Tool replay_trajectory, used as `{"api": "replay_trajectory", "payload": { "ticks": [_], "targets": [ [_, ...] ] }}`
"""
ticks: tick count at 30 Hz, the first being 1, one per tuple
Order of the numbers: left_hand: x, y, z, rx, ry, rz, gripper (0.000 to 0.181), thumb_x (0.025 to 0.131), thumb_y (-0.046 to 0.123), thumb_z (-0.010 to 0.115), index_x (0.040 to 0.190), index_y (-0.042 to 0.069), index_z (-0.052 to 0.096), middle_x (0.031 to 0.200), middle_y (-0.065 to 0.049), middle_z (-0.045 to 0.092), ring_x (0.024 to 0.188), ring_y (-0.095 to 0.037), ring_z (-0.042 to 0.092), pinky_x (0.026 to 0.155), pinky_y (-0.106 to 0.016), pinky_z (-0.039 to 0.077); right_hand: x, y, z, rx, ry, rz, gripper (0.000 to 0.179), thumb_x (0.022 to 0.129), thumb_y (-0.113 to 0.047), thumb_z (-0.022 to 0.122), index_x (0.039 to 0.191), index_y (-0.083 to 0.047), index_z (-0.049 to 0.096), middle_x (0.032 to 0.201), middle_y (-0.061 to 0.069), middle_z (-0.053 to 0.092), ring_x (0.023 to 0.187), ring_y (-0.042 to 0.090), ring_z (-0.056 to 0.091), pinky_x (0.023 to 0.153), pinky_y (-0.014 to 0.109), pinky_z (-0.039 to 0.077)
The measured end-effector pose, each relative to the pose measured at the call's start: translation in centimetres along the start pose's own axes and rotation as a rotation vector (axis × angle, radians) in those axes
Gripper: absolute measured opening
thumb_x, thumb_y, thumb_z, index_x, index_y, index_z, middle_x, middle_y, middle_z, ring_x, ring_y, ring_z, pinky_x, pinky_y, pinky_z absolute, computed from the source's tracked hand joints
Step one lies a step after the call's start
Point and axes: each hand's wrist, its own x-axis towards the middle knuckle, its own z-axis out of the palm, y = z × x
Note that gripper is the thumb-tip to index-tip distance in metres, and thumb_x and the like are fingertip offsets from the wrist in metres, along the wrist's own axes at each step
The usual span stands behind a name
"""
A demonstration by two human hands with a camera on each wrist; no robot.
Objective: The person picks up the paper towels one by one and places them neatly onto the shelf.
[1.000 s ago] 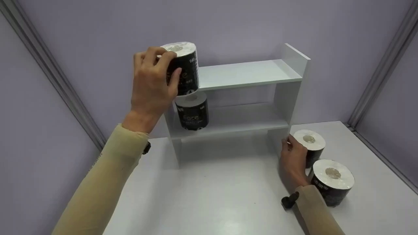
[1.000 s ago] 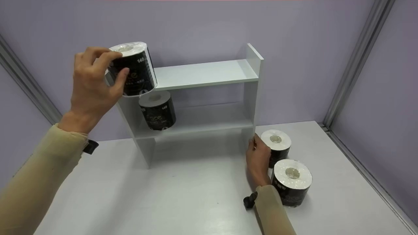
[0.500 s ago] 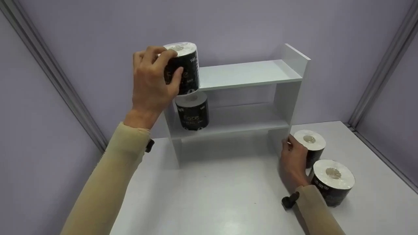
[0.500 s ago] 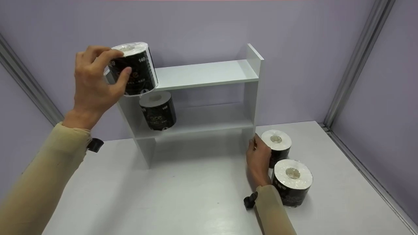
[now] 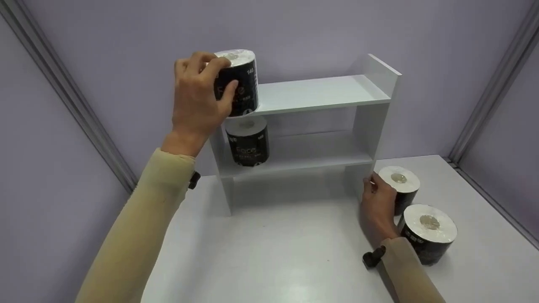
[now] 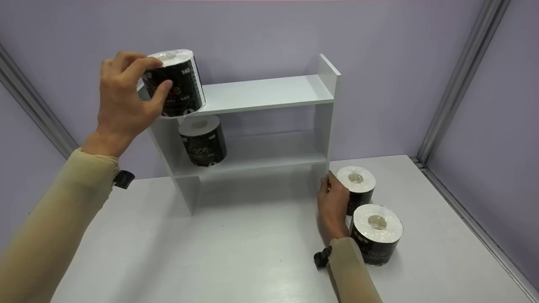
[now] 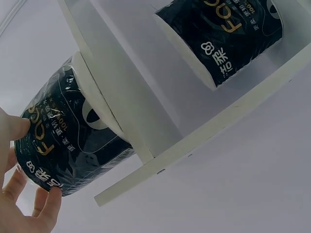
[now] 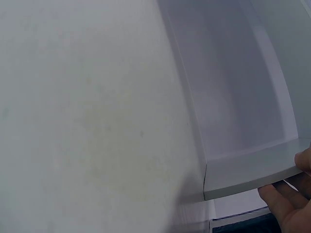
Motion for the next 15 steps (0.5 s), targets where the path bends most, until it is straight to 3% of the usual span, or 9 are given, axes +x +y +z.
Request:
{"api": "replay_trajectory", "payload": {
  "ticks": [9,15],
  "targets": [
    [0.2,-0.6,0.8,-0.007,0.005,-0.015,0.030,0.099,0.022,0.077,0.124,0.005,0.074,0.124,-0.017,0.065,0.117,-0.040,0.050,0.101,-0.048,0.046,0.0,0.2,0.0,-0.005,-0.020,0.026,0.015,0.110,-0.014,0.059,0.103,-0.007,0.070,0.114,0.014,0.078,0.096,0.024,0.073,0.071,0.018,0.047],
    [0.3,-0.8,1.3,-0.015,0.019,-0.027,0.030,0.100,0.023,0.076,0.124,0.006,0.073,0.125,-0.016,0.065,0.119,-0.039,0.050,0.103,-0.048,0.045,-0.1,0.1,-0.1,0.010,-0.039,0.040,0.017,0.111,-0.017,0.057,0.109,-0.008,0.071,0.120,0.016,0.077,0.105,0.028,0.074,0.078,0.027,0.053]
  ]
}}
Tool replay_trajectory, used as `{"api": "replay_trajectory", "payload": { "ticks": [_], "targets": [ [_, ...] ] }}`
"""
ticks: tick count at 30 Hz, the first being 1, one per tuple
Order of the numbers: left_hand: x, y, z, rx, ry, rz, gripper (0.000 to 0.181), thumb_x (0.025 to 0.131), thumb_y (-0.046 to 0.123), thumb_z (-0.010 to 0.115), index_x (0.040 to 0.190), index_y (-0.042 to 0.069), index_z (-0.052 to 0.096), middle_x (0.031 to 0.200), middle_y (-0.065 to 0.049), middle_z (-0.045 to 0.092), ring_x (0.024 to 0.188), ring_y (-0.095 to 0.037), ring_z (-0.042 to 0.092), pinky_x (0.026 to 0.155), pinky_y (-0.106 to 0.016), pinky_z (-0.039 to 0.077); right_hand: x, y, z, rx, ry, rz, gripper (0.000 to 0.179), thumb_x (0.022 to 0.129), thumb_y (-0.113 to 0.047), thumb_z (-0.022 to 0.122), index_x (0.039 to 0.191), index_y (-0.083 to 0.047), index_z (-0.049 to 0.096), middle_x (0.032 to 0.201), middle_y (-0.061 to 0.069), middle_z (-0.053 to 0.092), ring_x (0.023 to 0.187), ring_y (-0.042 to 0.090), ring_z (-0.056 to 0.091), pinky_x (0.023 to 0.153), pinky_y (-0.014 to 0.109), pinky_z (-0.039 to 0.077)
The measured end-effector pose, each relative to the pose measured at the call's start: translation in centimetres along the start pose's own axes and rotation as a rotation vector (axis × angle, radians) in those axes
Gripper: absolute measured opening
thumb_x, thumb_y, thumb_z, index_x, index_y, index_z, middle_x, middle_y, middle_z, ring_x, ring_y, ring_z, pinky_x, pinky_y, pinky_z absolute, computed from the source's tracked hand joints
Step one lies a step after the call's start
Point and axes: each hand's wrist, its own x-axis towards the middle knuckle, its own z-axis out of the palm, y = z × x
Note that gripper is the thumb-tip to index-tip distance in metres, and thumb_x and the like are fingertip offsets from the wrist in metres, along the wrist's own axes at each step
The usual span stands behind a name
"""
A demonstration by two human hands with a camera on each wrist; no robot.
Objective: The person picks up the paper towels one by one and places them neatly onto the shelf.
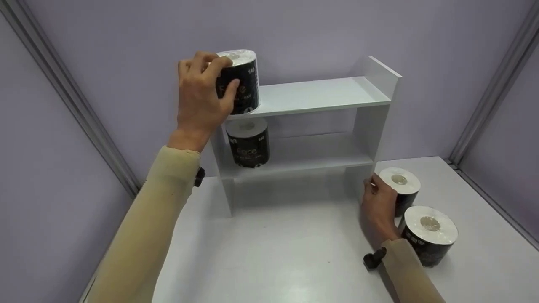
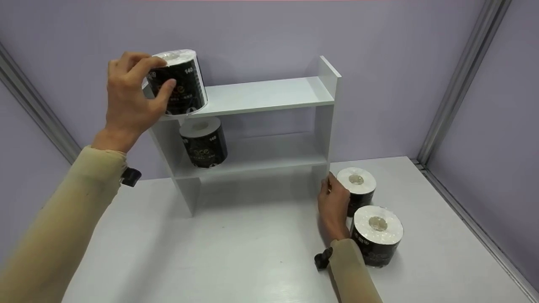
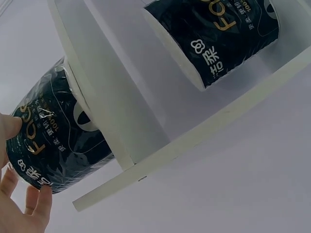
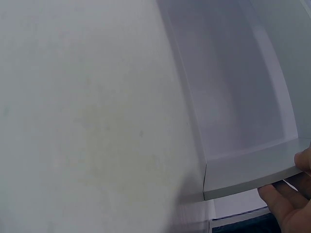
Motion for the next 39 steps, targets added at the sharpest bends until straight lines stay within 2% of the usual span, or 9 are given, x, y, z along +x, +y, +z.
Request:
{"api": "replay_trajectory", "payload": {
  "ticks": [9,15,18,22,25,27,32,35,39],
  "targets": [
    [0.3,0.0,0.8,-0.008,0.010,-0.026,0.028,0.100,0.024,0.076,0.123,0.008,0.074,0.124,-0.013,0.066,0.118,-0.037,0.050,0.106,-0.045,0.041,-0.2,0.1,-0.4,0.015,-0.033,0.052,0.028,0.113,-0.021,0.054,0.132,-0.012,0.072,0.130,0.015,0.074,0.114,0.026,0.071,0.087,0.034,0.056],
    [0.8,0.1,1.0,0.015,-0.019,-0.059,0.028,0.100,0.025,0.075,0.123,0.009,0.074,0.126,-0.010,0.065,0.120,-0.035,0.050,0.109,-0.042,0.042,-0.2,0.1,-0.5,0.004,-0.028,0.017,0.027,0.113,-0.019,0.053,0.131,-0.009,0.071,0.128,0.017,0.074,0.115,0.029,0.070,0.093,0.043,0.055],
    [1.0,0.0,1.1,0.016,-0.028,-0.062,0.029,0.100,0.024,0.075,0.124,0.009,0.073,0.127,-0.011,0.065,0.121,-0.035,0.050,0.108,-0.042,0.042,-0.2,0.1,-0.5,0.001,-0.026,0.023,0.024,0.113,-0.020,0.053,0.125,-0.010,0.072,0.125,0.016,0.075,0.110,0.027,0.070,0.087,0.038,0.055],
    [1.2,-0.1,1.3,0.008,-0.031,-0.056,0.030,0.099,0.024,0.076,0.124,0.007,0.073,0.127,-0.012,0.066,0.121,-0.035,0.051,0.108,-0.043,0.042,-0.1,0.1,-0.4,-0.017,-0.010,0.013,0.019,0.112,-0.018,0.055,0.115,-0.010,0.072,0.119,0.013,0.076,0.101,0.025,0.071,0.076,0.025,0.051],
    [1.3,-0.2,1.4,0.008,-0.037,-0.049,0.030,0.100,0.024,0.075,0.124,0.007,0.073,0.127,-0.012,0.065,0.121,-0.035,0.052,0.109,-0.044,0.040,-0.1,0.1,-0.5,-0.012,0.007,-0.001,0.016,0.111,-0.015,0.057,0.110,-0.008,0.072,0.120,0.015,0.077,0.103,0.027,0.074,0.074,0.017,0.049],
    [1.4,-0.2,1.5,0.010,-0.041,-0.049,0.030,0.100,0.025,0.075,0.125,0.007,0.073,0.127,-0.012,0.065,0.121,-0.035,0.052,0.111,-0.043,0.039,-0.1,0.1,-0.5,-0.006,0.010,0.002,0.017,0.111,-0.014,0.057,0.111,-0.007,0.072,0.123,0.016,0.076,0.107,0.029,0.075,0.076,0.016,0.050],
    [1.5,-0.2,1.8,0.016,-0.041,-0.054,0.030,0.101,0.026,0.074,0.125,0.008,0.073,0.126,-0.011,0.065,0.121,-0.035,0.052,0.112,-0.043,0.039,-0.2,0.1,-0.8,0.008,-0.012,0.044,0.023,0.112,-0.015,0.056,0.124,-0.007,0.073,0.131,0.017,0.074,0.117,0.031,0.073,0.088,0.034,0.059],
    [1.6,-0.2,2.1,0.018,-0.041,-0.057,0.030,0.101,0.027,0.074,0.125,0.008,0.073,0.127,-0.011,0.065,0.120,-0.035,0.052,0.112,-0.043,0.039,-0.3,0.1,-0.9,0.017,-0.020,0.056,0.026,0.112,-0.015,0.055,0.130,-0.007,0.072,0.134,0.018,0.072,0.120,0.033,0.072,0.095,0.044,0.060],
    [1.8,-0.2,2.3,0.027,-0.052,-0.053,0.030,0.102,0.027,0.073,0.125,0.009,0.073,0.128,-0.011,0.065,0.121,-0.035,0.051,0.112,-0.043,0.039,-0.3,0.2,-1.0,0.007,0.009,0.018,0.021,0.111,-0.013,0.056,0.121,-0.004,0.073,0.129,0.019,0.074,0.117,0.034,0.074,0.092,0.043,0.060]
  ]
}}
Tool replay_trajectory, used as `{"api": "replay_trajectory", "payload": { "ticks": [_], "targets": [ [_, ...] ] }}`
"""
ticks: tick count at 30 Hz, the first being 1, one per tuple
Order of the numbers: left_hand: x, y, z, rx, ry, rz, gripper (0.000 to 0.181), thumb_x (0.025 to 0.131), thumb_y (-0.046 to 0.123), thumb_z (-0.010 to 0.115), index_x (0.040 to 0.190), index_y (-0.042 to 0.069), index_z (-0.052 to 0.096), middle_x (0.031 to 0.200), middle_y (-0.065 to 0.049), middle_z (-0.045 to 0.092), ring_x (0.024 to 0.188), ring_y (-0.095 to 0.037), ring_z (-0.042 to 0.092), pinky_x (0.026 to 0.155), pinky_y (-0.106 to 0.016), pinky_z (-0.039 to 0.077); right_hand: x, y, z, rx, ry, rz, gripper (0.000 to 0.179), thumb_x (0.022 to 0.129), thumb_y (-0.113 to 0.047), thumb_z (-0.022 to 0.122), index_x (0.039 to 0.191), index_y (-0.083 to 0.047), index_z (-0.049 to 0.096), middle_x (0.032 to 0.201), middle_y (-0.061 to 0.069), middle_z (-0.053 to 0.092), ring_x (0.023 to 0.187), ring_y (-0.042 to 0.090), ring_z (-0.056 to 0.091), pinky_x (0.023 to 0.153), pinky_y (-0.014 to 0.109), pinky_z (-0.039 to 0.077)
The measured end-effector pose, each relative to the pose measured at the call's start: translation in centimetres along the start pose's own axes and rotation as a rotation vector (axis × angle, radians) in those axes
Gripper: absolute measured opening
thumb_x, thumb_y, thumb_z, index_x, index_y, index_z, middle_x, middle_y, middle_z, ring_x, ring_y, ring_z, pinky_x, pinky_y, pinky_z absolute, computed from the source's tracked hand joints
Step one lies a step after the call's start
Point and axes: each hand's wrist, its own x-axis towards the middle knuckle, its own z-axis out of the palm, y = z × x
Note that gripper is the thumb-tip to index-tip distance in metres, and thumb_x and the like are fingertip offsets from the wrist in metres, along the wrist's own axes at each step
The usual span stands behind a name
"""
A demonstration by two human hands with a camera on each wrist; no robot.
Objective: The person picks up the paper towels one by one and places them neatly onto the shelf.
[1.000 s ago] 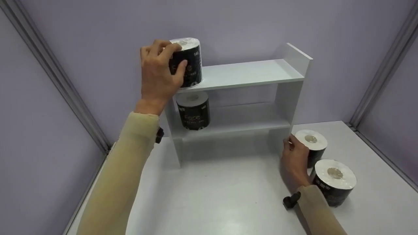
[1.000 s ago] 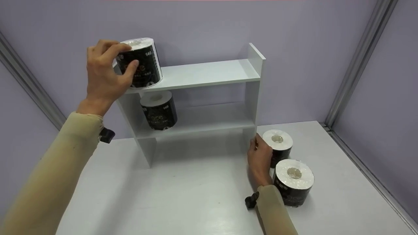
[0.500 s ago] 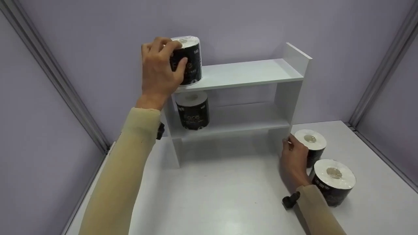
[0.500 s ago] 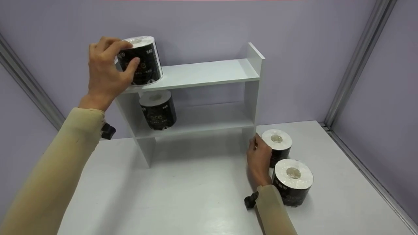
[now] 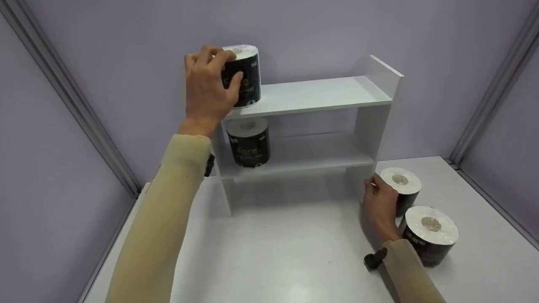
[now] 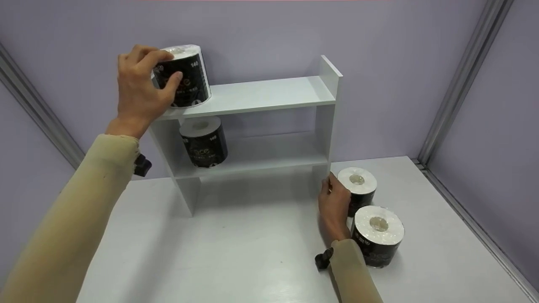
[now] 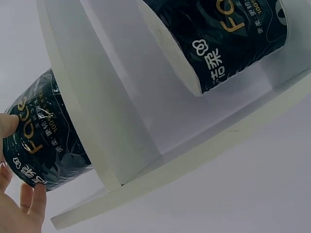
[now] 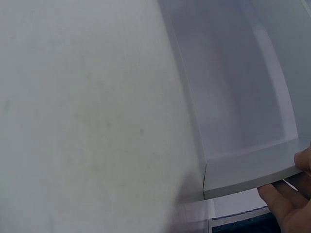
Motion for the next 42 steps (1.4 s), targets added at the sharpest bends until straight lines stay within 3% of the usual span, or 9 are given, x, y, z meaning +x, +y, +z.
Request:
{"api": "replay_trajectory", "payload": {
  "ticks": [5,8,15,25,35,42],
  "targets": [
    [0.3,-0.2,0.0,0.027,-0.010,-0.010,0.029,0.103,0.028,0.072,0.126,0.010,0.072,0.129,-0.010,0.065,0.123,-0.035,0.051,0.114,-0.043,0.040,0.1,0.0,0.2,0.007,0.034,-0.057,0.016,0.110,-0.010,0.059,0.107,-0.001,0.072,0.119,0.020,0.077,0.111,0.033,0.076,0.083,0.022,0.056],
    [0.4,-0.4,0.0,0.037,-0.013,-0.023,0.030,0.103,0.028,0.072,0.126,0.010,0.072,0.129,-0.010,0.065,0.123,-0.035,0.051,0.114,-0.042,0.040,0.1,0.0,0.4,0.014,0.034,-0.054,0.016,0.110,-0.009,0.058,0.108,-0.001,0.072,0.119,0.020,0.076,0.112,0.033,0.075,0.082,0.016,0.053],
    [0.4,-0.4,-0.1,0.040,-0.011,-0.041,0.030,0.102,0.027,0.073,0.127,0.010,0.072,0.130,-0.010,0.065,0.123,-0.035,0.051,0.113,-0.042,0.041,0.1,-0.5,0.5,0.031,0.004,-0.003,0.018,0.110,-0.010,0.057,0.116,-0.001,0.072,0.125,0.020,0.075,0.118,0.033,0.073,0.095,0.045,0.061],
    [0.0,-0.3,-0.5,0.050,-0.043,-0.041,0.030,0.104,0.023,0.070,0.130,0.008,0.070,0.133,-0.012,0.062,0.127,-0.036,0.048,0.114,-0.042,0.042,0.0,-0.5,0.8,0.034,-0.004,0.013,0.016,0.110,-0.011,0.057,0.111,-0.002,0.070,0.126,0.020,0.074,0.120,0.033,0.073,0.096,0.047,0.061],
    [-0.1,-0.1,-1.2,0.085,-0.154,-0.031,0.043,0.102,0.020,0.071,0.142,0.010,0.061,0.142,-0.012,0.053,0.132,-0.036,0.043,0.116,-0.043,0.043,-0.1,-0.5,0.5,-0.017,-0.017,0.007,0.021,0.112,-0.018,0.056,0.120,-0.008,0.073,0.126,0.015,0.075,0.109,0.027,0.073,0.082,0.029,0.054],
    [-0.7,-0.4,-1.1,0.058,-0.154,-0.024,0.050,0.099,0.016,0.073,0.146,0.010,0.059,0.146,-0.013,0.051,0.135,-0.035,0.041,0.117,-0.043,0.044,-0.2,-0.5,0.5,-0.025,-0.020,0.003,0.017,0.112,-0.018,0.057,0.111,-0.009,0.071,0.123,0.014,0.076,0.105,0.025,0.073,0.078,0.026,0.054]
  ]
}}
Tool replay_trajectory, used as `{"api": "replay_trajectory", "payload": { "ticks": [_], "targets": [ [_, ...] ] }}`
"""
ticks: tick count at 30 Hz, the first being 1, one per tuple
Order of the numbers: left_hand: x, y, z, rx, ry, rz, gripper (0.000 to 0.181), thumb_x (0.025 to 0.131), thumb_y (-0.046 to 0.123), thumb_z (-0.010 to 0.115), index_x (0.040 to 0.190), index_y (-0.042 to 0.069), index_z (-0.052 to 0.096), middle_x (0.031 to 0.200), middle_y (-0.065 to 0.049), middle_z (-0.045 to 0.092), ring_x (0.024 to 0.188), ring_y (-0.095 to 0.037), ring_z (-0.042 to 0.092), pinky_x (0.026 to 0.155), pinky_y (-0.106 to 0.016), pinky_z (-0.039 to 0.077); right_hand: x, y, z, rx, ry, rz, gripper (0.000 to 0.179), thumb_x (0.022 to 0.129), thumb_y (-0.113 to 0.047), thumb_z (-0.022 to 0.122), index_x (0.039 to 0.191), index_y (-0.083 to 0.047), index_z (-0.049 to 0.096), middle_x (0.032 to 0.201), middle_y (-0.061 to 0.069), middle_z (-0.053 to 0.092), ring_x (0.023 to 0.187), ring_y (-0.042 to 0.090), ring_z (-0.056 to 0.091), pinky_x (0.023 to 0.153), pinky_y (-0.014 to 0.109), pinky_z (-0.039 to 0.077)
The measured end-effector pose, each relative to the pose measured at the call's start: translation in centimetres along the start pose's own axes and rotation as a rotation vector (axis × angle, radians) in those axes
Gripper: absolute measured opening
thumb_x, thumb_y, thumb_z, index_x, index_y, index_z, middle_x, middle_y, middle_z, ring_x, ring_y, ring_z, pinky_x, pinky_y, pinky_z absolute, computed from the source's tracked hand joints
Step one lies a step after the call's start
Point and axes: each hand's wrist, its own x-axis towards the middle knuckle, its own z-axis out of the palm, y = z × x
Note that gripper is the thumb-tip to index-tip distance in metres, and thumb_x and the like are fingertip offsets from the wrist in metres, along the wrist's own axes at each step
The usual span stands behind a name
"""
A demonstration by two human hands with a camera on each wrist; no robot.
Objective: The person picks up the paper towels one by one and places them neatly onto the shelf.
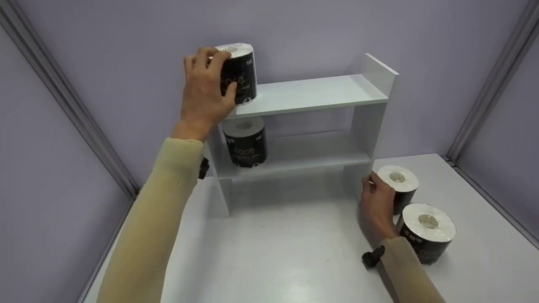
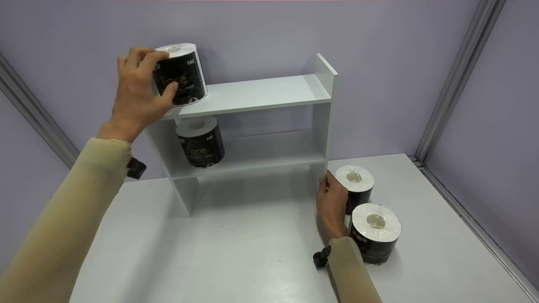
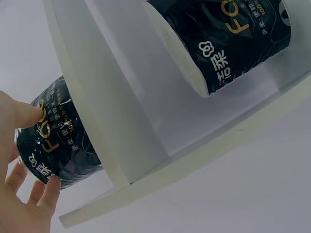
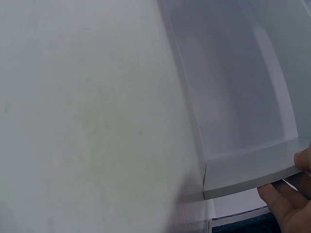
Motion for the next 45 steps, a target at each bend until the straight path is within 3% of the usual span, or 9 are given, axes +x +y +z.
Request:
{"api": "replay_trajectory", "payload": {
  "ticks": [8,19,28,33,37,40,45],
  "targets": [
    [-0.4,-0.3,-0.3,-0.010,0.009,0.001,0.052,0.098,0.013,0.073,0.148,0.011,0.058,0.149,-0.012,0.050,0.137,-0.034,0.041,0.118,-0.041,0.043,0.0,-0.2,0.1,0.001,-0.014,0.022,0.019,0.112,-0.019,0.056,0.116,-0.010,0.072,0.125,0.013,0.075,0.105,0.025,0.072,0.076,0.025,0.054],
    [-1.2,-0.6,-0.5,-0.015,0.032,0.016,0.055,0.098,0.015,0.073,0.151,0.012,0.057,0.150,-0.013,0.049,0.136,-0.037,0.041,0.117,-0.044,0.044,0.1,0.1,0.1,0.007,0.004,-0.018,0.017,0.111,-0.016,0.058,0.112,-0.007,0.072,0.121,0.015,0.076,0.103,0.026,0.073,0.073,0.017,0.049],
    [-1.7,-0.5,-0.7,-0.028,0.068,0.042,0.051,0.097,0.016,0.073,0.147,0.010,0.060,0.149,-0.014,0.050,0.134,-0.038,0.042,0.118,-0.045,0.041,0.2,-0.1,0.2,0.051,-0.018,-0.004,0.021,0.113,-0.018,0.055,0.120,-0.007,0.072,0.131,0.016,0.074,0.118,0.031,0.073,0.094,0.045,0.058],
    [-2.2,-0.4,-0.5,-0.045,0.069,0.038,0.050,0.098,0.016,0.074,0.146,0.009,0.061,0.150,-0.014,0.050,0.135,-0.037,0.042,0.118,-0.044,0.040,0.1,0.0,0.3,0.052,-0.025,0.029,0.019,0.113,-0.020,0.055,0.116,-0.010,0.071,0.130,0.013,0.074,0.117,0.027,0.072,0.091,0.039,0.058],
    [-2.5,-0.4,-0.6,-0.053,0.072,0.039,0.051,0.098,0.015,0.074,0.147,0.009,0.061,0.149,-0.014,0.050,0.135,-0.036,0.043,0.118,-0.044,0.041,0.0,0.1,0.3,0.057,-0.037,0.053,0.025,0.113,-0.022,0.054,0.130,-0.012,0.072,0.134,0.013,0.073,0.119,0.026,0.070,0.093,0.038,0.058],
    [-2.7,-0.3,-0.5,-0.057,0.074,0.043,0.051,0.098,0.016,0.073,0.147,0.010,0.060,0.148,-0.013,0.052,0.134,-0.036,0.043,0.117,-0.045,0.041,-0.1,0.0,0.1,0.070,-0.048,0.080,0.033,0.114,-0.023,0.053,0.142,-0.015,0.068,0.139,0.013,0.070,0.124,0.027,0.068,0.099,0.044,0.058],
    [-2.9,-0.3,-0.3,-0.059,0.079,0.050,0.051,0.098,0.016,0.074,0.147,0.009,0.061,0.146,-0.014,0.054,0.133,-0.037,0.044,0.116,-0.046,0.042,-0.3,0.1,0.0,0.070,-0.039,0.088,0.034,0.114,-0.022,0.053,0.144,-0.017,0.066,0.141,0.014,0.069,0.126,0.028,0.069,0.099,0.045,0.059]
  ]
}}
